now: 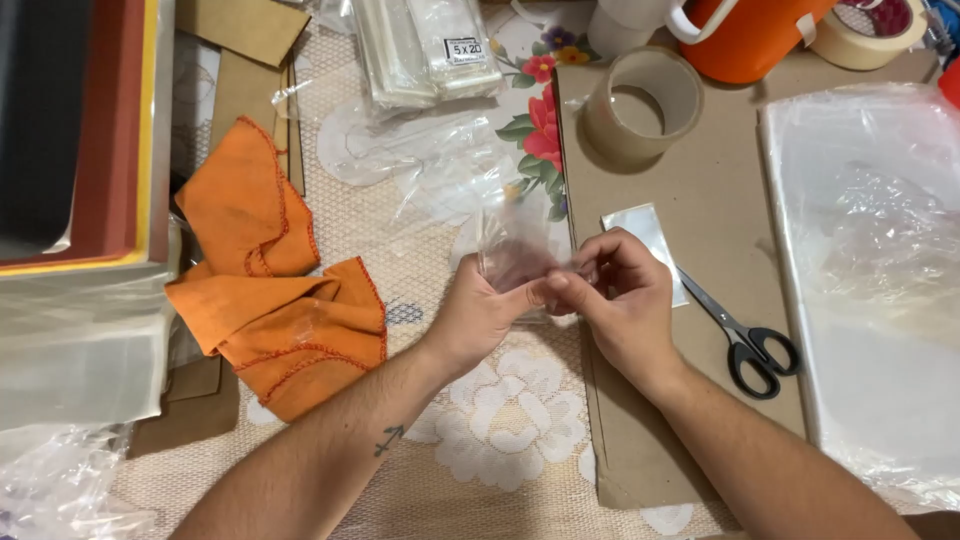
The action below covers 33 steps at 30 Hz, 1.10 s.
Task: The person is sealing small plastic sleeves by folding the top and applying a piece of adhesive tape. They also use scissors to cut tape.
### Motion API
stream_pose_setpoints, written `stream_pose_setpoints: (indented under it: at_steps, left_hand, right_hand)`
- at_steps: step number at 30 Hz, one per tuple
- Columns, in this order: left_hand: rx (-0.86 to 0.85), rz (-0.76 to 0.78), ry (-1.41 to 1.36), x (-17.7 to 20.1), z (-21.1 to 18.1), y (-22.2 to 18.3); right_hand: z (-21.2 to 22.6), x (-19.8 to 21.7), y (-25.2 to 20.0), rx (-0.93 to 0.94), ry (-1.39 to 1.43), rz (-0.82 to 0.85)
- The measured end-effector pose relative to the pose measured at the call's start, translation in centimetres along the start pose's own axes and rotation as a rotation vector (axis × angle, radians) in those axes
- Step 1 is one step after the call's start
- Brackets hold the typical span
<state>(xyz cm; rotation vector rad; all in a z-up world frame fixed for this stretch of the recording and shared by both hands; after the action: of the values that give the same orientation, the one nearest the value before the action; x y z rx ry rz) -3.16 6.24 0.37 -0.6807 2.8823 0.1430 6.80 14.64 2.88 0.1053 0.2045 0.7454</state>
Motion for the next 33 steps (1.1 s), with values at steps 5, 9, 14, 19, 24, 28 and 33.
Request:
stream_pose_setpoints:
  at_steps: [5,9,14,19,24,28,33]
  left_hand:
    - [0.11,0.043,0.022,0.6,0.9,-0.1]
    - [0.157,0.048,-0.254,1.5,3.8,0.6]
    - [0.174,-0.007,-0.23,1.4,1.8,0.0]
    - [0.14,-0.076,-0.223,1.0,2.0,0.1]
    - [0.017,-0.11,-0.054,1.1,1.0,-0.5]
    - [0.03,-0.087,-0.079,0.9,1.0,-0.2]
    - [-0.039,0.003,0.049,1.6,1.9,0.6]
  right_hand:
    - [0.0,0.9,0.6,0.153,-0.059,0.072]
    - [-0.1,0.3,0.5,0.282,-0.037,0.337]
    - [0.4,-0.5,-0.4,0.309,0.067,0.461]
    - [-1.0,2.6,0.8,0.29,-0.08,0.109]
    - [-1.9,1.7,0.6,0.096,-0.005,0.04]
    - [-0.6,1.0,0.8,0.182,-0.056,0.118]
    - [1.1,0.2,0.5,0.267,-0.078,0.177]
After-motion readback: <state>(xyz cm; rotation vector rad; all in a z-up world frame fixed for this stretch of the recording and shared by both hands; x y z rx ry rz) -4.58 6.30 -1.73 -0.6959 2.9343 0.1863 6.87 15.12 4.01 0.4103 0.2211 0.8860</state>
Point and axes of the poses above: each hand's wrist, its own y-axis towards the middle knuckle, its own x-axis out of the back of the hand, z = x × y, the point moved 7 cm from there along y, towards the middle knuckle, and after that the axes turned 14 degrees about y, right-handed, at the moved point
